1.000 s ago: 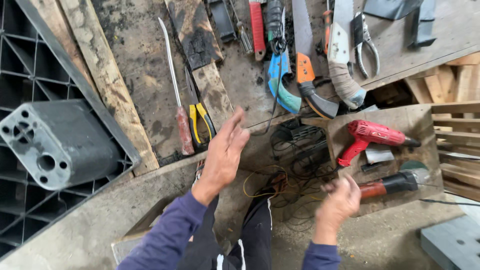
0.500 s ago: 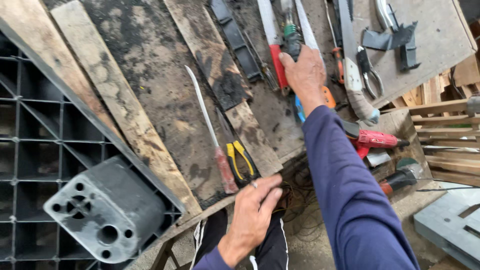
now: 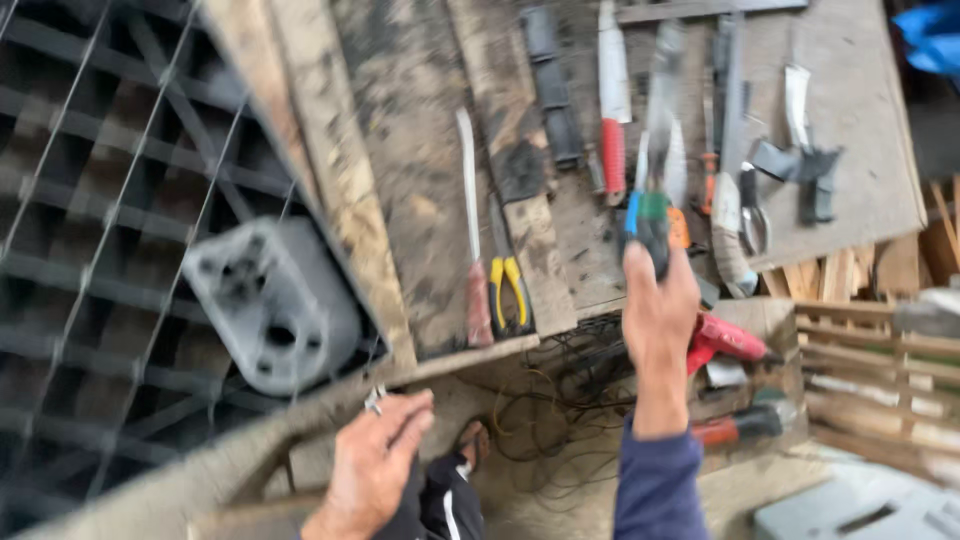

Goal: The person uses a soldering iron to melt and fuse the edges of a large black plastic crate. They also use a chisel to scrape and smooth the plastic surface. The person handles the crate and tools to perform the repair.

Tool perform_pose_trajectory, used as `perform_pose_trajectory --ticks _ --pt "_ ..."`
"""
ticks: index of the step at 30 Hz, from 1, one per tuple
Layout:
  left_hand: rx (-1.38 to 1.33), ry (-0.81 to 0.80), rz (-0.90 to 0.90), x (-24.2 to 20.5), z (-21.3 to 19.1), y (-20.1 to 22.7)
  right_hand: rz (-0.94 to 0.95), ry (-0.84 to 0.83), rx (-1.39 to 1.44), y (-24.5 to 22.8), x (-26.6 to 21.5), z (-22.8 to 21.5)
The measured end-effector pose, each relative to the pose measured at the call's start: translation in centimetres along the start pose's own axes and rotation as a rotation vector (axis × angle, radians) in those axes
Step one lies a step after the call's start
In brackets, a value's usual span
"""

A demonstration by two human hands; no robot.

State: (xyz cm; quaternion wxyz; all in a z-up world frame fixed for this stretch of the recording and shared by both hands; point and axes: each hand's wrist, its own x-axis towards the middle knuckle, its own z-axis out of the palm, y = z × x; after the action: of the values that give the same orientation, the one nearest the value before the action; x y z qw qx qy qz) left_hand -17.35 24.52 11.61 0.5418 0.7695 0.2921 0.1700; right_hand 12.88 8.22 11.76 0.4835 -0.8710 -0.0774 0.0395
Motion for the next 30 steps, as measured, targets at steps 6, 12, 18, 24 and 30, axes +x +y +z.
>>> perform_pose_trajectory --ticks 6,12,18,24,30 --pt "0.223 0.371 0.076 -8.1 -2.4 -1.1 0.004 -0.244 0.718 -0.2 -16.7 -1.6" --pt "0.527 0.617 0.009 -12.2 -7.1 -3.0 0.303 -0.745 0.853 1.2 -27.9 -0.6" --pt "0.807 0.620 0.031 -11.9 -15.1 -9.2 0.290 -0.771 0.590 1.4 -34.8 1.0" --pt "0.892 0.344 0.258 -9.1 -18.7 -11.5 0.118 -0.643 0.548 -3.8 -40.3 2.7" --pt "0.792 0.210 0.356 -5.8 -16.8 -12.2 0.270 -0.601 0.528 -6.8 -43.2 4.0"
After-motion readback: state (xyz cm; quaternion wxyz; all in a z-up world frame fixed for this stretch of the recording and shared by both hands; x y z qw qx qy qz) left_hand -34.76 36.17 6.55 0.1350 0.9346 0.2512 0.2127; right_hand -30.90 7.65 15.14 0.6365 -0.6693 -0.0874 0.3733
